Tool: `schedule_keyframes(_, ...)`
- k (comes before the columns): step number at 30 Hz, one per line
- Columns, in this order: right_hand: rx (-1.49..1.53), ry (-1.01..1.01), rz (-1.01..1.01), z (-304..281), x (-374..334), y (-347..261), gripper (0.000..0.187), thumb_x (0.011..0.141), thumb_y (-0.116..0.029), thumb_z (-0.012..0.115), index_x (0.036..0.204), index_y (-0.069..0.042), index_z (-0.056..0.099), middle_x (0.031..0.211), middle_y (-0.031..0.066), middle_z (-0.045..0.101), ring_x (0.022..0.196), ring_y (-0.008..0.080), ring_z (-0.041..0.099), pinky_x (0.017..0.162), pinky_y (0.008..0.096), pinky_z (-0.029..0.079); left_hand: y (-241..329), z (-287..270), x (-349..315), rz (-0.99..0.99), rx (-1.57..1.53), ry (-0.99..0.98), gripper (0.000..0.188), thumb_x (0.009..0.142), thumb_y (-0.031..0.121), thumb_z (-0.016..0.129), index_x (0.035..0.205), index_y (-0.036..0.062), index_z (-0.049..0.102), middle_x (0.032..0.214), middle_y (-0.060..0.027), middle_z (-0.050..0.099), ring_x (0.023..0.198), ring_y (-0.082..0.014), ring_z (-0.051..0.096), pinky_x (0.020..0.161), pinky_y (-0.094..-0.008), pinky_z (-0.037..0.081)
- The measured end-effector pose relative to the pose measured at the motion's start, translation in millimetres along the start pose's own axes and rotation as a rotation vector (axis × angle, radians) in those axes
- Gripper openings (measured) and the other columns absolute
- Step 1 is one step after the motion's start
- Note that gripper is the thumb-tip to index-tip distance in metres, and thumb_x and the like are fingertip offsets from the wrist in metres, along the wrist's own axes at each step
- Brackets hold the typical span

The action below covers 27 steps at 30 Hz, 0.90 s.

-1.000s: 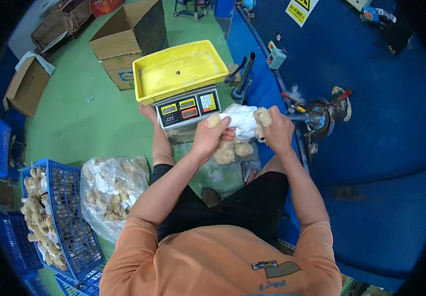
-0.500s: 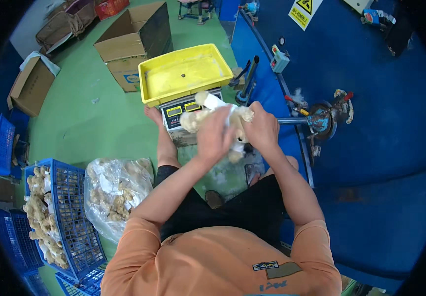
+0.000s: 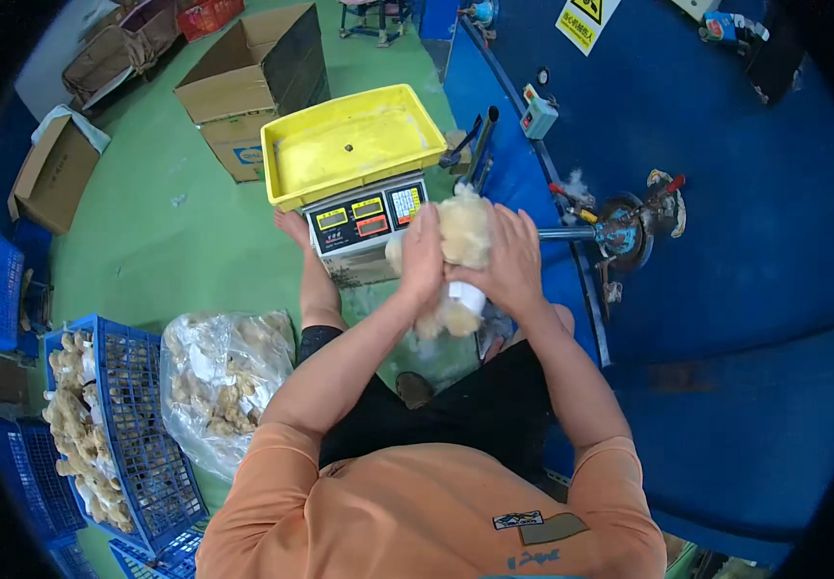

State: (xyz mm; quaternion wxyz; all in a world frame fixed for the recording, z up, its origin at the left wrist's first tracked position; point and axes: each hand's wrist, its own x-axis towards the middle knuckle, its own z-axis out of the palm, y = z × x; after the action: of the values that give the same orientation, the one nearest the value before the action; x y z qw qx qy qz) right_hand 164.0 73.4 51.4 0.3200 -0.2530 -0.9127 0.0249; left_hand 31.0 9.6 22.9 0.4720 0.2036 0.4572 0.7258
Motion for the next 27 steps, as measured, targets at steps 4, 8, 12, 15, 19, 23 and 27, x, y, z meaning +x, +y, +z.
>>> schedule_keyframes(4,-0.044,-0.058,0.017,4.5,4.0,0.9,0.082,0.076,-0.04,0.077,0.14,0.001,0.045,0.115,0.0135,0.063,0.11,0.0266,0.056,0.113,0.0455,0.029,-6.8,-2.0,-4.4,0.194,0.144,0.045,0.044,0.108,0.04,0.037,0.119,0.0018,0.055,0.1,-0.0091,0.06,0.079,-0.014,0.055,0.072,-0.0271,0.048)
schedule_keyframes(8,-0.001,-0.093,-0.075,1.9,6.6,6.8,0.08,0.076,-0.036,0.075,0.14,0.0,0.045,0.111,0.0135,0.064,0.107,0.0267,0.057,0.112,0.0446,0.031,-14.6,-1.0,-21.7,0.396,0.404,0.09,0.046,0.107,0.039,0.037,0.125,0.0003,0.054,0.11,-0.0136,0.061,0.09,-0.0204,0.058,0.086,-0.031,0.048)
schedule_keyframes(12,-0.181,-0.319,0.08,6.9,11.2,2.6,0.077,0.075,-0.031,0.074,0.14,-0.001,0.046,0.107,0.014,0.064,0.104,0.0273,0.059,0.112,0.0444,0.032,7.3,7.0,-10.3,-0.089,-0.153,0.137,0.046,0.108,0.041,0.037,0.118,0.0009,0.056,0.102,-0.0099,0.061,0.083,-0.0136,0.055,0.074,-0.028,0.048)
schedule_keyframes(15,-0.148,-0.249,0.061,10.9,10.3,3.5,0.074,0.075,-0.028,0.072,0.139,-0.001,0.046,0.105,0.014,0.065,0.103,0.0279,0.059,0.112,0.0443,0.032,6.0,-2.7,-3.0,0.043,0.021,0.09,0.046,0.107,0.04,0.038,0.12,0.0002,0.055,0.104,-0.0108,0.061,0.088,-0.0146,0.057,0.078,-0.0286,0.048)
schedule_keyframes(19,-0.084,-0.145,-0.019,9.4,8.6,8.7,0.071,0.076,-0.023,0.071,0.138,-0.001,0.047,0.103,0.0143,0.065,0.101,0.0287,0.06,0.112,0.0443,0.032,6.0,-9.6,1.3,0.163,0.172,0.037,0.046,0.107,0.039,0.039,0.124,-0.0002,0.054,0.108,-0.0117,0.062,0.093,-0.0158,0.058,0.082,-0.0295,0.048)
schedule_keyframes(23,-0.007,-0.057,-0.2,3.2,3.0,15.6,0.069,0.076,-0.02,0.071,0.137,-0.001,0.047,0.102,0.0148,0.066,0.101,0.0296,0.061,0.113,0.0447,0.032,5.7,-10.6,-1.2,0.107,0.054,0.017,0.043,0.106,0.037,0.041,0.128,0.0011,0.051,0.112,-0.0121,0.061,0.094,-0.0169,0.059,0.083,-0.0302,0.05)
schedule_keyframes(27,-0.116,-0.104,-0.028,16.0,3.8,15.5,0.068,0.077,-0.022,0.071,0.138,-0.001,0.047,0.105,0.0142,0.066,0.105,0.0285,0.06,0.114,0.0465,0.03,6.8,2.7,-3.0,0.061,-0.071,-0.021,0.042,0.105,0.034,0.044,0.132,0.0023,0.048,0.117,-0.0124,0.06,0.096,-0.0179,0.06,0.084,-0.0309,0.051)
